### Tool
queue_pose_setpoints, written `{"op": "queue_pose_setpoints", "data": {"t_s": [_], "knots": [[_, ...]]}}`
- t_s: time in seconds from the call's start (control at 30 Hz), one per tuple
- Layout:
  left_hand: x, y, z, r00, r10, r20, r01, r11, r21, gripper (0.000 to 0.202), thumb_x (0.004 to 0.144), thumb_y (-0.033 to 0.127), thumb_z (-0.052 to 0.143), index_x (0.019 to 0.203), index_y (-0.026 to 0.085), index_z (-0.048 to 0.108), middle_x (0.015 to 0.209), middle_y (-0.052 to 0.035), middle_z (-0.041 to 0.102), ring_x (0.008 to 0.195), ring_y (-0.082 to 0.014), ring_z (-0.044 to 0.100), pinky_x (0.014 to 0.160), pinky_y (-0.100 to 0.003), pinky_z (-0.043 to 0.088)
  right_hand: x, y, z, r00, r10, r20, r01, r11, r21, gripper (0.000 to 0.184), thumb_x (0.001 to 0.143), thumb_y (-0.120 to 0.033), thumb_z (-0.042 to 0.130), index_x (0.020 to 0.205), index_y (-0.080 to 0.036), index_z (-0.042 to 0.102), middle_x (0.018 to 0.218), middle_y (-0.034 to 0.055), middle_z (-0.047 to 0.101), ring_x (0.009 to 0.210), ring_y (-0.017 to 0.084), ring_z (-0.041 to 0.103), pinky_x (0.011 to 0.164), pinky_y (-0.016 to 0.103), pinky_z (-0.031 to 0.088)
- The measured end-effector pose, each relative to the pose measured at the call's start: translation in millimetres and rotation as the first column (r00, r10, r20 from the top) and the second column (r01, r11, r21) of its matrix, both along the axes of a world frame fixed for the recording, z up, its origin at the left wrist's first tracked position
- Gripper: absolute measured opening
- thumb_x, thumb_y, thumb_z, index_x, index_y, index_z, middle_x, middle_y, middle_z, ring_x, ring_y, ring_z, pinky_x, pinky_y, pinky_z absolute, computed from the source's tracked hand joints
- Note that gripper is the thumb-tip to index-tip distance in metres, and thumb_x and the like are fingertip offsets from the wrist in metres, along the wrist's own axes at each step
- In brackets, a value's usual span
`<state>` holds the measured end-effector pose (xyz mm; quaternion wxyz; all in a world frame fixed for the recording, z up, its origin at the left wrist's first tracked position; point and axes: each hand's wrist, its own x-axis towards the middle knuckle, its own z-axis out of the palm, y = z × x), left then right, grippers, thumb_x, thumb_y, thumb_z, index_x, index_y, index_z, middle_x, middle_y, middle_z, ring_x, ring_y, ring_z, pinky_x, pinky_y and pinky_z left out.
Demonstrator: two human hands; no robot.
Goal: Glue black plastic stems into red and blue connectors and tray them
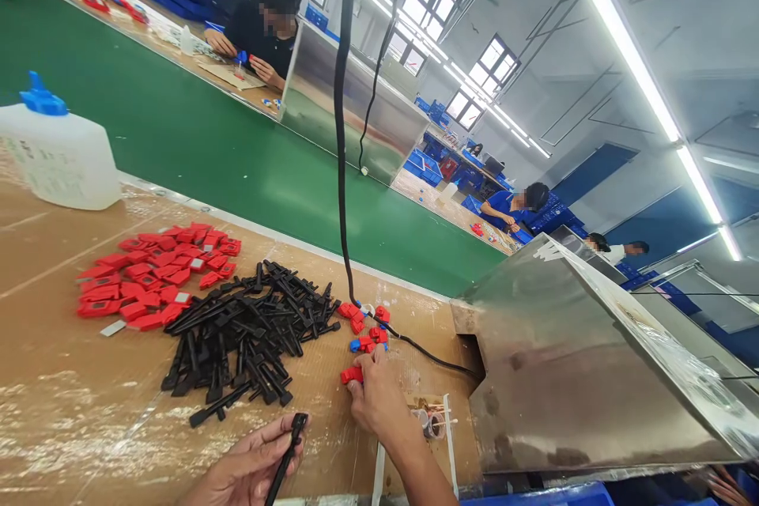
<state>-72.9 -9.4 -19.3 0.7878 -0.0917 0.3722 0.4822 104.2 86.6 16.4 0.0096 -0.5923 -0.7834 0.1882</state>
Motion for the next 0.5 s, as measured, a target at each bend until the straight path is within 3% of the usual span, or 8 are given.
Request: {"op": "queue_pose_setpoints", "data": {"t_s": [0.13,0.3,0.4,0.5], "knots": [[1.9,2.3,1.9,1.000,0.027,0.004,-0.026,0.998,-0.058,0.066,0.009,0.021,0.106,0.071,0.014,0.085,0.068,-0.0053,0.076,0.057,-0.0142,0.065,0.044,-0.016,0.051,4.4,-6.2,-7.7,0.995,-0.035,-0.094,0.035,0.999,0.003,0.032,0.076,-0.009,0.064,0.108,-0.012,0.066,0.115,0.0182,0.064,0.103,0.033,0.062,0.092,0.047,0.048],[2.0,1.3,3.6,0.998,0.055,-0.004,-0.056,0.995,-0.081,0.066,0.006,0.016,0.105,0.069,0.013,0.085,0.066,-0.0051,0.075,0.057,-0.0152,0.065,0.043,-0.016,0.051,13.6,-13.4,-9.7,0.940,-0.104,-0.324,0.091,0.994,-0.054,0.041,0.071,-0.009,0.064,0.112,-0.018,0.067,0.095,0.0051,0.066,0.089,0.023,0.057,0.085,0.036,0.044],[1.9,1.4,4.7,0.998,0.060,0.006,-0.059,0.997,-0.048,0.063,0.010,0.015,0.105,0.070,0.012,0.084,0.066,-0.0053,0.075,0.056,-0.0153,0.065,0.042,-0.017,0.051,19.7,-15.4,-9.0,0.852,-0.166,-0.496,0.083,0.979,-0.184,0.048,0.073,-0.015,0.066,0.120,-0.024,0.069,0.075,-0.0048,0.058,0.071,0.016,0.049,0.071,0.029,0.039],[2.5,1.8,3.4,0.997,0.068,0.021,-0.066,0.996,-0.051,0.064,0.011,0.014,0.105,0.071,0.011,0.084,0.066,-0.0061,0.075,0.056,-0.0157,0.065,0.042,-0.017,0.051,24.8,-16.8,-7.8,0.706,-0.280,-0.651,0.060,0.939,-0.339,0.026,0.076,-0.033,0.072,0.100,-0.023,0.075,0.063,-0.0074,0.046,0.059,0.012,0.038,0.058,0.025,0.033]]}}
